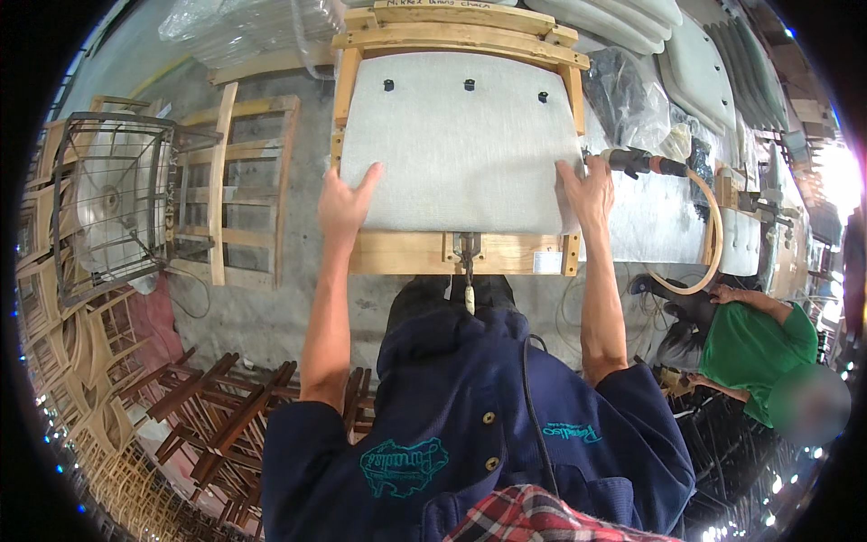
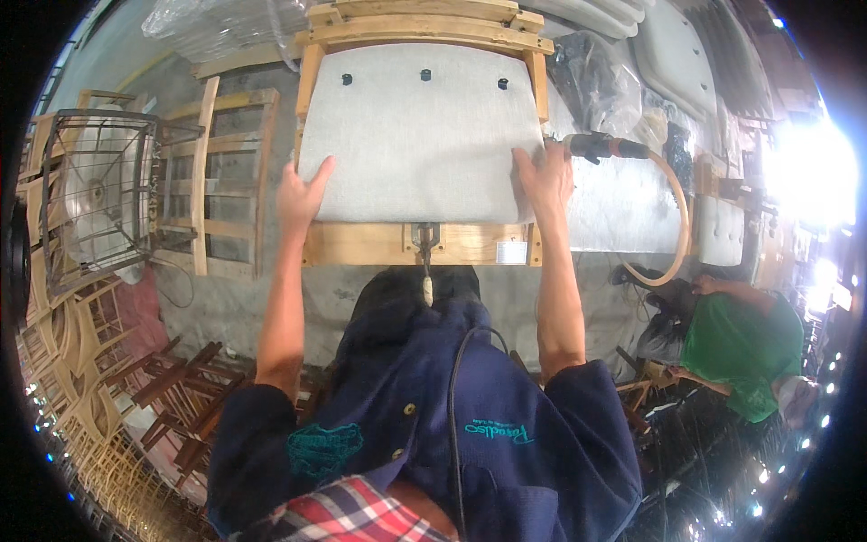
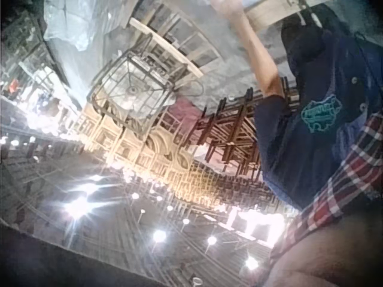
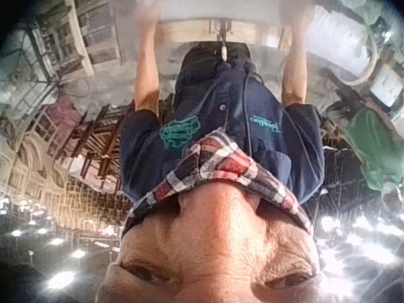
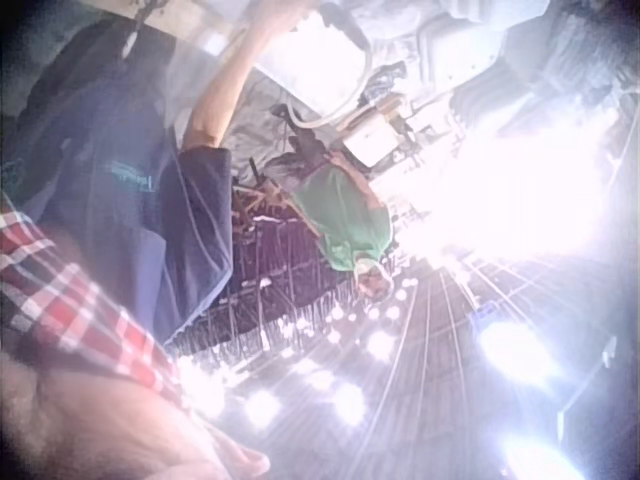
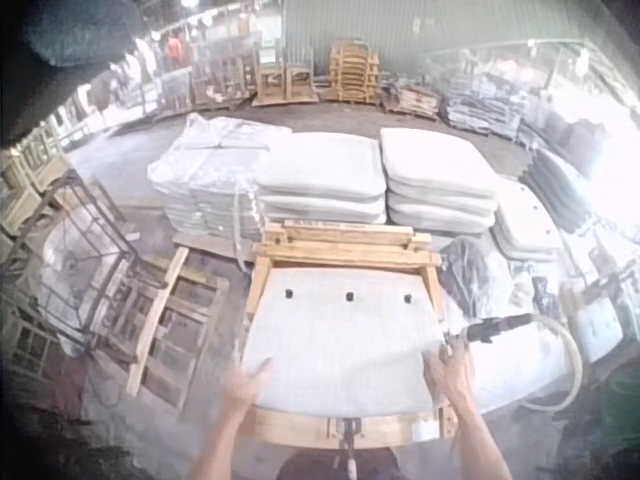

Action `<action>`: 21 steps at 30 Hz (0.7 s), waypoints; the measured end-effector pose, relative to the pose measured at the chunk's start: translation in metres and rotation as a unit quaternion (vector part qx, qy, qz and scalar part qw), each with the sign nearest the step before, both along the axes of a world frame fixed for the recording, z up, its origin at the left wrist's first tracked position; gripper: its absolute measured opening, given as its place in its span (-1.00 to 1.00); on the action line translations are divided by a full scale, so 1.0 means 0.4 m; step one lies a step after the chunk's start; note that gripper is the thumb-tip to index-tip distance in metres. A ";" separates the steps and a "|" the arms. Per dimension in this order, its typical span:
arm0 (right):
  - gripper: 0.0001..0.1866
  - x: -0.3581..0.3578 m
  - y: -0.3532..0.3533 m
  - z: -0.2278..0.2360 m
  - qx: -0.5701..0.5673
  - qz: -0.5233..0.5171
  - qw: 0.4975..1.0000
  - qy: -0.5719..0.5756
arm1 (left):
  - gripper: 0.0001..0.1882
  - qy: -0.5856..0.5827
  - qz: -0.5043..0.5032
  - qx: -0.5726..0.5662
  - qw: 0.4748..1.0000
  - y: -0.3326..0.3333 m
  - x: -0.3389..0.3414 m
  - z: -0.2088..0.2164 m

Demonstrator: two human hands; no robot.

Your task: The person places a white upholstered seat onto a wooden jig, aligns it, and secures it with screws using a power drill. The person repeats this process for a second seat, removing the first completed unit and installing the next.

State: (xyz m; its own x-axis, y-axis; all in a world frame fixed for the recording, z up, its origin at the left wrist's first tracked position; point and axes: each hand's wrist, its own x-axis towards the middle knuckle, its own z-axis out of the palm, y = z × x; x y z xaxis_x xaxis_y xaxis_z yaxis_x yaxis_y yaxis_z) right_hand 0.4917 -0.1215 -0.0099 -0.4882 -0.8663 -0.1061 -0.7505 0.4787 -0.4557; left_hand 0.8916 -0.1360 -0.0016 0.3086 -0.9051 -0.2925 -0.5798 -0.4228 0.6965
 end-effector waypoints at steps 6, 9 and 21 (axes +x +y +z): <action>-0.29 0.048 -0.260 -0.088 -0.135 0.078 0.987 0.038 | -0.05 -0.249 -0.172 -0.133 0.944 -0.231 -0.089 -0.094; -0.30 0.032 -0.386 -0.149 -0.062 0.050 0.993 0.092 | -0.04 -0.248 -0.154 -0.152 0.944 -0.325 -0.107 -0.171; -0.46 0.034 -0.382 -0.107 -0.041 0.099 0.981 0.163 | -0.18 -0.207 -0.076 -0.025 0.975 -0.413 -0.119 -0.095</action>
